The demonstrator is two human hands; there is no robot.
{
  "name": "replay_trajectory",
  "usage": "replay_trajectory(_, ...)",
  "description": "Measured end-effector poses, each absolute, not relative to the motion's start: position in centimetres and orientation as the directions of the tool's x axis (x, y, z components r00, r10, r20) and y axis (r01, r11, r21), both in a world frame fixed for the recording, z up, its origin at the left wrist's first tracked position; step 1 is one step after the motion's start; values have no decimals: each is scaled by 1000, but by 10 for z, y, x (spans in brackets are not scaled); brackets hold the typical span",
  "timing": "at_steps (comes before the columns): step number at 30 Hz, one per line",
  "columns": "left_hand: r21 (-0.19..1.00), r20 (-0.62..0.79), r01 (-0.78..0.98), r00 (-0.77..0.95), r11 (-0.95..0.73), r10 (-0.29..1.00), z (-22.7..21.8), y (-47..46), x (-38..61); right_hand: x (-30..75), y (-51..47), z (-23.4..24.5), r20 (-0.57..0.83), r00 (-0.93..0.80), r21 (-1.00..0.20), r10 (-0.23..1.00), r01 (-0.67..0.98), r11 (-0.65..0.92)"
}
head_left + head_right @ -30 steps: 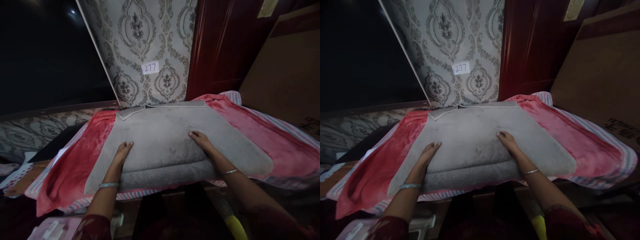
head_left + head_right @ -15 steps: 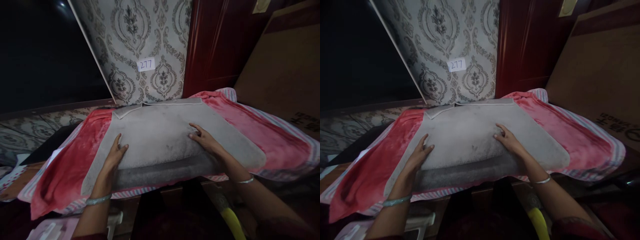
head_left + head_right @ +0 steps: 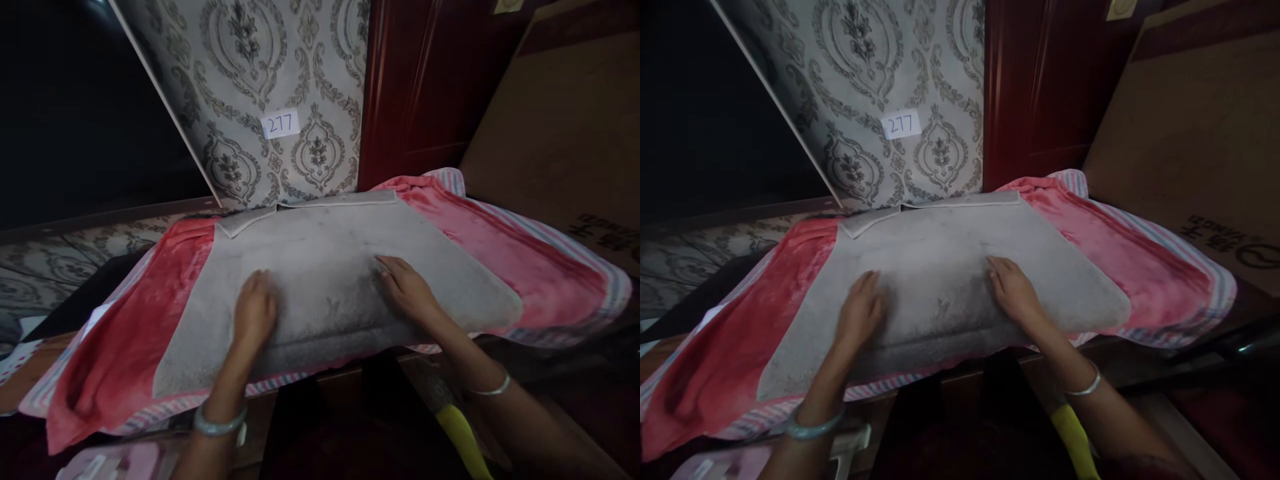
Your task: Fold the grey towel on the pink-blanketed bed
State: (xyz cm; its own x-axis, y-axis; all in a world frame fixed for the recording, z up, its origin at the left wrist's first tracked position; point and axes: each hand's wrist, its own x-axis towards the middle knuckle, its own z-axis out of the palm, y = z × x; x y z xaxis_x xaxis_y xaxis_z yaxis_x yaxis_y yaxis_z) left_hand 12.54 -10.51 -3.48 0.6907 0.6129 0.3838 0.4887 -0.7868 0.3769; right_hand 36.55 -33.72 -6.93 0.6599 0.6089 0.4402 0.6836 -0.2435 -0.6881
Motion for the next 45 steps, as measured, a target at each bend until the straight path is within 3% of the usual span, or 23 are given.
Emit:
replay_trajectory(3, 326, 344, 237, 872, -915, 348, -40, -159, 178, 348, -319, -60, 540, 641, -756, 545, 654, -20)
replay_trajectory(6, 214, 285, 154, 935, -965, 213, -54, -203, 221, 333, -301, -72, 493, 714, -859, 497, 491, 147)
replay_trajectory(11, 52, 182, 137, 973, -989, 144, -82, -222, 238, 326, -293, -110, 398, 773, -911, 494, 395, 116)
replay_trajectory(19, 85, 217, 171, 958, -982, 186, -83, -215, 225, 328, -296, -113, 408, 770, -892, 491, 450, 35)
replay_trajectory(29, 108, 183, 614, 761, -782, 623, -71, -142, 111, 326, -297, -113, 371, 785, -910, 495, 414, 25)
replay_trajectory(34, 127, 175, 717, 664, -686, 727, -69, -115, 73, 324, -299, -112, 334, 796, -929, 505, 370, 31)
replay_trajectory(37, 116, 163, 739, 645, -664, 747, -57, -107, 75, 333, -297, -100, 325, 797, -938, 510, 340, 66)
replay_trajectory(41, 28, 224, 667, 722, -745, 655, -22, -109, 126, 366, -267, -64, 555, 686, -813, 471, 567, 132)
replay_trajectory(45, 49, 134, 477, 867, -877, 479, 9, -112, 213, 399, -208, -30, 622, 648, -707, 440, 706, -41)
